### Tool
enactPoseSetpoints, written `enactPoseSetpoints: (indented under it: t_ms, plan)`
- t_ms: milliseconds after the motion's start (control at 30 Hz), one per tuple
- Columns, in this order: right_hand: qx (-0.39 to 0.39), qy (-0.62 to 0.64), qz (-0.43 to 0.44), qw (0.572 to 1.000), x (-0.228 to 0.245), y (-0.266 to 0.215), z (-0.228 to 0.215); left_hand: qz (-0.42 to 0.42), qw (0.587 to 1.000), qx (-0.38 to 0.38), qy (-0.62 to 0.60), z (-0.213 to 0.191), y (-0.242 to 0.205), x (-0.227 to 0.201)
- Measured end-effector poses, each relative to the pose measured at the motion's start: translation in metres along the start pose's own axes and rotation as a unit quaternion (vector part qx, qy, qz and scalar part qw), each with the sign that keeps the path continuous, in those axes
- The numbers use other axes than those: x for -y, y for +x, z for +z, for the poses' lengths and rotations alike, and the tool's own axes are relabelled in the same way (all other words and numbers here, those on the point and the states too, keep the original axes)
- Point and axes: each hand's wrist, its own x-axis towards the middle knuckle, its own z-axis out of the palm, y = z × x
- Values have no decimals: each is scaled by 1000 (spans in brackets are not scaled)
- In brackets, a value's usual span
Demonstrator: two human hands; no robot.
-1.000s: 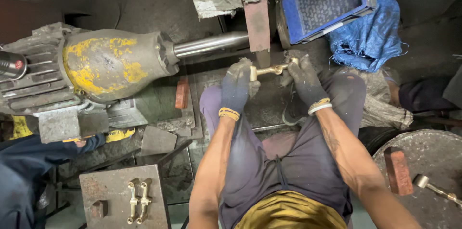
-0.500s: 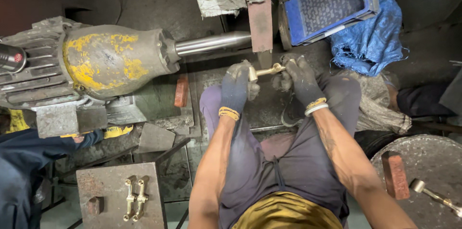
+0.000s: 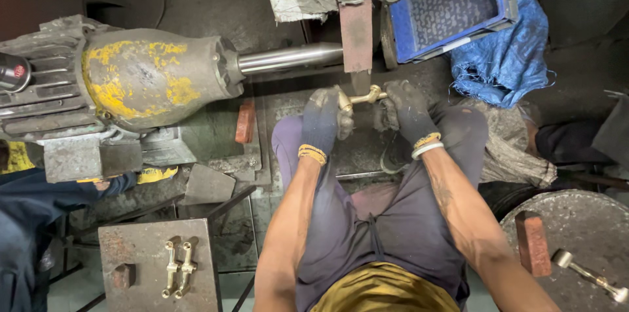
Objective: The person sits on the floor and uses a bench grinder to smooth and shape small brass-colored metal parts. They hold the parts with gloved hands, pressing them against the spinning grinding wheel and rotating them to work on different surfaces. The person occasionally pauses to inspect the parts before continuing the grinding process.
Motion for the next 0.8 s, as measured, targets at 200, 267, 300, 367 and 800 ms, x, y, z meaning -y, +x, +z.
enactPoseSetpoints:
  t_ms: [200, 267, 300, 367, 800]
  plan:
    - [-18, -81, -17, 996, -11, 9, -22, -36, 999, -13, -24, 11, 8, 11]
    - [7, -142, -81, 986, -21, 11, -29, -44, 999, -17, -27, 11, 6, 12]
    - [5, -123, -71, 990, -26, 14, -30, -40, 999, -16, -33, 9, 6, 11]
    - [2, -83, -48, 995, -35, 19, -31, -40, 998, -22, -38, 5, 2, 8]
    - [-15, -9, 36, 999, -12, 17, -21, -27, 999, -16, -36, 10, 3, 13]
